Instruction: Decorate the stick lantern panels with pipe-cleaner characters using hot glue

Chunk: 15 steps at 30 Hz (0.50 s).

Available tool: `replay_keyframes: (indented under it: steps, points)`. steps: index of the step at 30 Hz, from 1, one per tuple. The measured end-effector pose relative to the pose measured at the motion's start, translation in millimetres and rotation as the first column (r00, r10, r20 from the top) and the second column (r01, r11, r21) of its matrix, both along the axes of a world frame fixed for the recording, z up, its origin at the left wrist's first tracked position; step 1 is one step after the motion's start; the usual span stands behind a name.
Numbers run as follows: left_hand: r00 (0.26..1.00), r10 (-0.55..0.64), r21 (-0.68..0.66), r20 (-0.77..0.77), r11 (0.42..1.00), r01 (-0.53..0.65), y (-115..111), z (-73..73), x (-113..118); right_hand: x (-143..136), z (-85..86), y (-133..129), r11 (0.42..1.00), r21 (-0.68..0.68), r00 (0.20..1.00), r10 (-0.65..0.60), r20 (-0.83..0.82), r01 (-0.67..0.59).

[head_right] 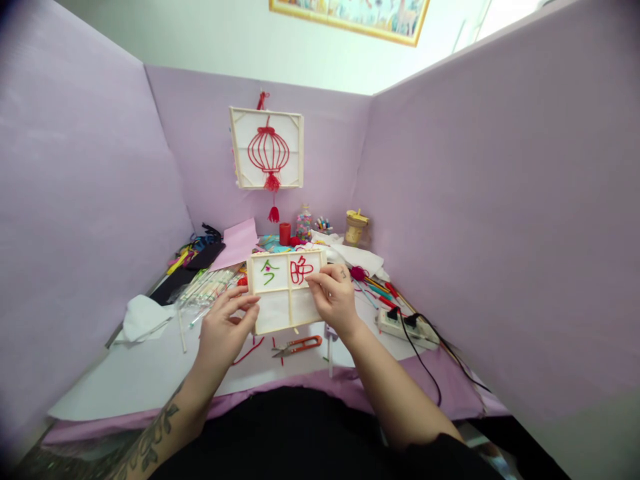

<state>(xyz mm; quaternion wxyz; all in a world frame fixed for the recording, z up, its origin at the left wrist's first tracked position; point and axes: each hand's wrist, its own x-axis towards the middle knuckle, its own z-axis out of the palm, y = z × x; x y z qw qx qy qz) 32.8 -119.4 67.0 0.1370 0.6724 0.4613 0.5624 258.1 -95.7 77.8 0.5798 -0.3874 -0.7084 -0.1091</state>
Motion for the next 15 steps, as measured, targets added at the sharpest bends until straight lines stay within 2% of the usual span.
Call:
replay_keyframes:
  steps: [10,15]
  points:
    - [1.0,0.009,0.006,-0.003,1.0,-0.009,-0.7,-0.5,-0.1,-2.6,-4.3,3.4,1.0,-0.01,0.996,-0.019,0.091,0.02]
    - [1.0,0.005,0.0,-0.003,1.0,-0.005,-0.8,0.3,0.1,-2.0,-2.5,-0.9,1.0,0.011,0.998,-0.014,0.068,0.013]
